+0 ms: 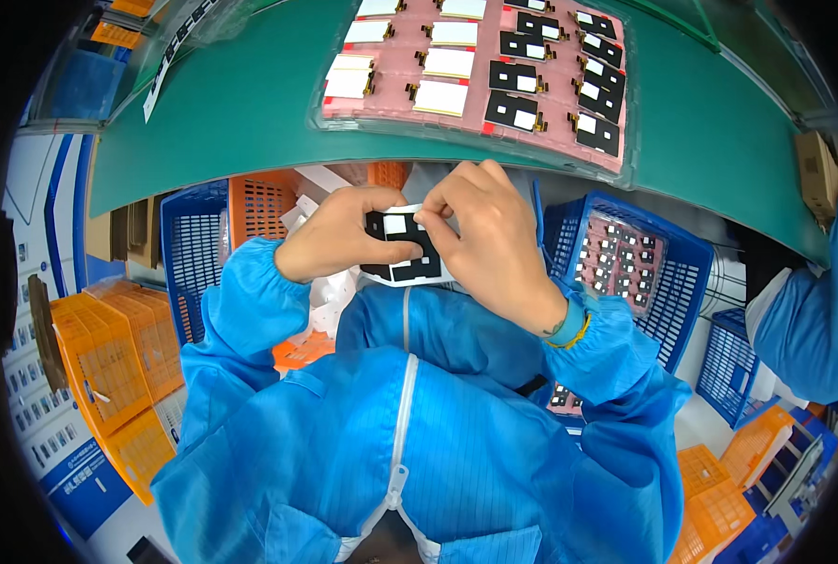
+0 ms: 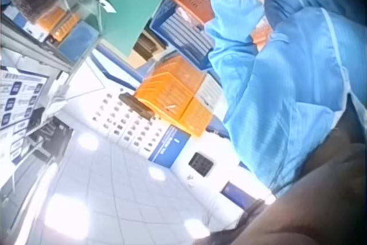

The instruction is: Assembling electronic components by peeling and sticking black sensors onto display modules in a tray.

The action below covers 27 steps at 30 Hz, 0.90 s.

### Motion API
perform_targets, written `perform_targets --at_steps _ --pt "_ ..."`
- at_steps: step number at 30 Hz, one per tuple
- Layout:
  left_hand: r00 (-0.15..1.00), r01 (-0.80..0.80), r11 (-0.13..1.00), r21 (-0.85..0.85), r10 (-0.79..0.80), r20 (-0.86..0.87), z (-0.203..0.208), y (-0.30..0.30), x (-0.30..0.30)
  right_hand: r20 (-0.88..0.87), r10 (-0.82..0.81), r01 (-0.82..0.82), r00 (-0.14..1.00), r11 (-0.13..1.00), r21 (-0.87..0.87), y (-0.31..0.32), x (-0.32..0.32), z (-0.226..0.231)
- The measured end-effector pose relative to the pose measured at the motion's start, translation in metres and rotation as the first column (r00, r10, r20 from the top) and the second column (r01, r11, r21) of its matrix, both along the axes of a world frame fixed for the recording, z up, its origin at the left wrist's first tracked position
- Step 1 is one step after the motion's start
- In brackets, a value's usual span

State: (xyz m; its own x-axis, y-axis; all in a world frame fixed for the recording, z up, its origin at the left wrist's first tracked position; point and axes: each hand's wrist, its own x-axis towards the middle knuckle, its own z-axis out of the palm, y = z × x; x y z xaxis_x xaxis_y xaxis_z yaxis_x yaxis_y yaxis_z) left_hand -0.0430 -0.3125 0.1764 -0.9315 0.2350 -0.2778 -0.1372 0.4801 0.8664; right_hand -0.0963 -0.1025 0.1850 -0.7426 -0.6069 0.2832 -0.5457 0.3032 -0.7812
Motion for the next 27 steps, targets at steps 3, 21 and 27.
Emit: perform_targets --at_steps 3,21,27 --pt "0.997 -0.042 0.993 0.109 0.034 0.073 -0.005 0.007 0.003 0.008 -0.009 0.009 1.000 1.000 0.004 0.002 0.002 -0.004" --pt "0.990 -0.006 1.000 -0.015 0.008 0.142 -0.011 0.004 0.016 -0.246 -0.185 0.110 0.951 0.951 -0.290 0.028 -0.015 0.064" --pt "0.880 0.319 0.929 -0.189 -0.364 -0.305 0.048 -0.018 -0.013 0.613 0.021 0.141 0.790 0.966 -0.215 0.029 -0.066 0.045"
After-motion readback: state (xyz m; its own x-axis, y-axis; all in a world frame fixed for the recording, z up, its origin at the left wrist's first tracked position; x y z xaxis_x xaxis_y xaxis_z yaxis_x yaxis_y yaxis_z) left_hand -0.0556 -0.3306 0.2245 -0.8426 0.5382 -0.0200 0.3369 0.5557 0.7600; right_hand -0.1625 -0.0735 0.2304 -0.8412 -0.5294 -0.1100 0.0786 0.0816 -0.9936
